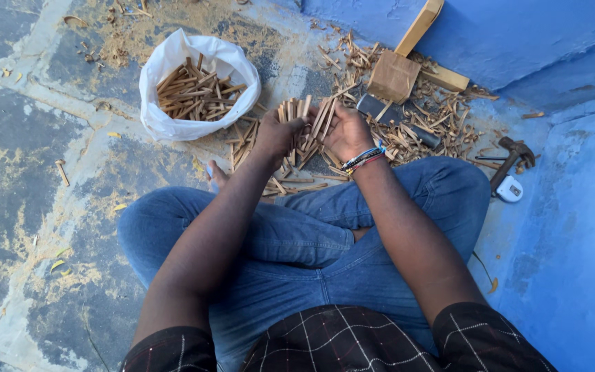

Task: The person sorts small wooden sticks by hand while sitting on a floor covered in wood shavings, picking up individual sticks and placing some into a white bag.

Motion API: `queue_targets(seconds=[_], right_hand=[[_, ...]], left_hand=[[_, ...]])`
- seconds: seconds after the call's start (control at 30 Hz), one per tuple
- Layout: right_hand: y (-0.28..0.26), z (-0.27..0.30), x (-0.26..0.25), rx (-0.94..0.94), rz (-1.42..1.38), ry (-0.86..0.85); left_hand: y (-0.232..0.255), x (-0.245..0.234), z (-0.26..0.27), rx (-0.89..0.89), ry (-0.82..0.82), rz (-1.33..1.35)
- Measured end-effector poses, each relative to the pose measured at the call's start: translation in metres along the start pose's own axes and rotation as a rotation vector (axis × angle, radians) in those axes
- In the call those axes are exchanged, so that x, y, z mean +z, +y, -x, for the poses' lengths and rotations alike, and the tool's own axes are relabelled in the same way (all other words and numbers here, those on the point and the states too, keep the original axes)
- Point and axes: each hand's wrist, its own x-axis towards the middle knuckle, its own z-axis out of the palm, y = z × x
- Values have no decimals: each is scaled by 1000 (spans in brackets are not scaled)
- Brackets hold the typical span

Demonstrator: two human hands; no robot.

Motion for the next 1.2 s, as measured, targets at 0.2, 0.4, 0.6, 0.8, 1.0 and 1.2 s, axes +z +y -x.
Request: queue_targets(seconds=[0.2, 0.4, 0.6, 0.8, 1.0, 1.2], right_hand=[[4, 0, -2, -86, 123, 17], [13, -3, 5, -144, 319, 93], [20, 4, 17, -208, 364, 145], [-8, 21, 35, -149, -24, 175], [-6, 26, 38, -134, 190, 154], [10, 24, 39, -234, 654, 247]], left_hand=[[8, 7, 6, -49, 88, -245], [10, 11, 8, 50, 45, -402], [-3, 8, 10, 15, 63, -346], [-9, -3, -2, -55, 79, 84], [-17, -9, -13, -121, 39, 217], [-19, -5, -3, -45, 33, -165]])
